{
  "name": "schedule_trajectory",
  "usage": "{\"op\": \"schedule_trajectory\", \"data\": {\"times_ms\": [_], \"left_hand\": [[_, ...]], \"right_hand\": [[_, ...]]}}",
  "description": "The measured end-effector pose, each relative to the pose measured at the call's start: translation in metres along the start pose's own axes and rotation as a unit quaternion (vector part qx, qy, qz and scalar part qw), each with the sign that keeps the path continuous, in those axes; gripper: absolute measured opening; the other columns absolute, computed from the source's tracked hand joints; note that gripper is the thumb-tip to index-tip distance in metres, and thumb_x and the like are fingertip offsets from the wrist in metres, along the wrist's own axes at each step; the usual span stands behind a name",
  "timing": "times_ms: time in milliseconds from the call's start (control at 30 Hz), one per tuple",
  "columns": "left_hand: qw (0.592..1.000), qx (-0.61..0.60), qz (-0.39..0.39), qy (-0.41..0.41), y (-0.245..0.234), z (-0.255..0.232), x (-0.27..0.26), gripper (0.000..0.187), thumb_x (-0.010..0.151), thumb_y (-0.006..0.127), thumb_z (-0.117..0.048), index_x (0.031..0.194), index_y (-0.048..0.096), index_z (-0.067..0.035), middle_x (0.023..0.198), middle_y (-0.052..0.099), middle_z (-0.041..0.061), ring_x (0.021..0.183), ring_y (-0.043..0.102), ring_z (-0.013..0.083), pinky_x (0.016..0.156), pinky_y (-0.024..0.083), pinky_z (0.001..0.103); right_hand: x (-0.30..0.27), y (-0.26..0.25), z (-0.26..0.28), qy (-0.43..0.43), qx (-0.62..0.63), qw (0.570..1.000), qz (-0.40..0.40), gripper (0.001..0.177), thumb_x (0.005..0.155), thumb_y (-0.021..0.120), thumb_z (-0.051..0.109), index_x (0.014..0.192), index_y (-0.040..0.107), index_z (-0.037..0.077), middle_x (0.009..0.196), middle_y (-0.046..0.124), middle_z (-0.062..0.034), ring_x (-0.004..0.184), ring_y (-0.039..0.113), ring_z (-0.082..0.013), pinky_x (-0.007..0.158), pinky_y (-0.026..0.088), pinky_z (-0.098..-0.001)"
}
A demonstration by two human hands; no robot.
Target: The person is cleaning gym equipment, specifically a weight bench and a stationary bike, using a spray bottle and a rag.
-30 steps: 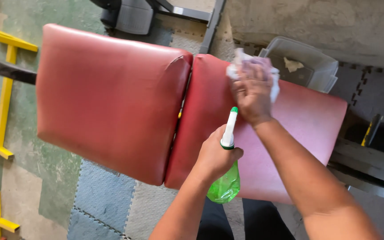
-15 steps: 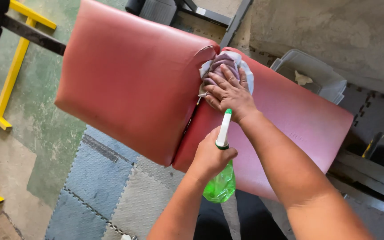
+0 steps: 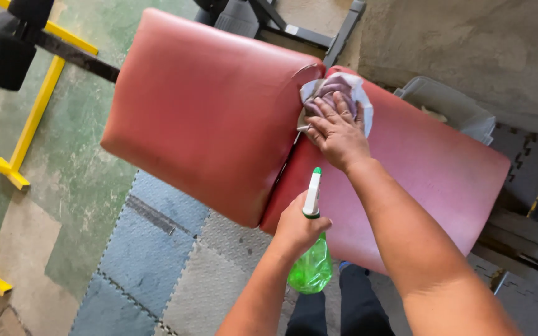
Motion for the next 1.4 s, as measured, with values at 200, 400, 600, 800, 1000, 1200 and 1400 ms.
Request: {"op": "schedule_trajectory", "data": {"times_ms": [200,400,600,800,1000,1200,1400], "left_hand": [[0.999,0.025,0.014,0.013,-0.014,0.017,-0.017,0.056,0.068,0.079,-0.021,0.119,0.063,-0.007,0.095,0.071,0.015,0.090,0.070,0.0321,0.084,0.056,0.041],[0.999,0.021,0.018,0.037,-0.031,0.019,-0.033,0.063,0.066,0.078,-0.019,0.126,0.062,-0.010,0.103,0.073,0.015,0.098,0.071,0.0328,0.088,0.055,0.040],[0.997,0.028,0.071,0.028,-0.037,0.024,-0.042,0.053,0.066,0.076,-0.016,0.117,0.065,-0.007,0.106,0.076,0.014,0.099,0.074,0.0308,0.088,0.057,0.039],[0.991,-0.049,0.084,0.087,-0.035,0.027,-0.050,0.046,0.067,0.070,-0.012,0.114,0.068,-0.007,0.101,0.078,0.012,0.095,0.076,0.0285,0.084,0.058,0.039],[0.988,-0.021,0.082,0.126,-0.035,0.006,-0.079,0.048,0.066,0.079,-0.012,0.112,0.070,-0.006,0.104,0.076,0.012,0.099,0.074,0.0259,0.088,0.055,0.037],[0.981,0.025,0.108,0.160,-0.018,0.007,-0.100,0.050,0.066,0.075,-0.012,0.115,0.068,-0.007,0.101,0.076,0.012,0.096,0.074,0.0286,0.085,0.057,0.038],[0.982,0.030,0.128,0.137,0.011,0.018,-0.108,0.050,0.065,0.076,-0.013,0.114,0.066,-0.007,0.101,0.074,0.012,0.099,0.072,0.0298,0.086,0.055,0.040]], "right_hand": [[-0.035,0.018,0.026,-0.001,0.001,0.997,-0.081,0.034,0.102,0.057,0.047,0.126,0.074,0.030,0.161,0.047,0.0033,0.158,0.020,-0.0291,0.123,0.000,-0.0619],[-0.082,0.040,0.066,-0.026,-0.046,0.990,-0.131,0.030,0.101,0.062,0.044,0.124,0.075,0.029,0.159,0.051,0.0023,0.158,0.026,-0.0300,0.126,0.006,-0.0613],[-0.124,0.055,0.082,-0.048,-0.059,0.987,-0.141,0.034,0.100,0.061,0.044,0.129,0.072,0.029,0.160,0.050,0.0022,0.157,0.027,-0.0299,0.126,0.012,-0.0560],[-0.131,0.049,0.083,-0.035,-0.037,0.990,-0.130,0.038,0.099,0.061,0.040,0.133,0.071,0.029,0.160,0.049,0.0000,0.154,0.029,-0.0320,0.124,0.019,-0.0513],[-0.177,0.056,0.058,-0.017,0.035,0.979,-0.199,0.041,0.101,0.059,0.028,0.142,0.063,0.025,0.159,0.050,-0.0064,0.151,0.038,-0.0394,0.124,0.031,-0.0500],[-0.265,0.072,-0.011,0.088,0.040,0.970,-0.221,0.044,0.103,0.056,0.030,0.146,0.058,0.025,0.158,0.049,-0.0091,0.148,0.039,-0.0440,0.124,0.030,-0.0508],[-0.320,0.114,-0.079,0.269,-0.044,0.935,-0.228,0.059,0.101,0.052,0.045,0.155,0.048,0.024,0.163,0.036,-0.0196,0.147,0.031,-0.0501,0.119,0.025,-0.0556]]}}
Point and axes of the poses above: each hand's wrist, its own x-axis towards the middle knuckle, its own y-axis out of the palm, z = x × y, the point moved 1 cm from there along x, towards the middle knuckle
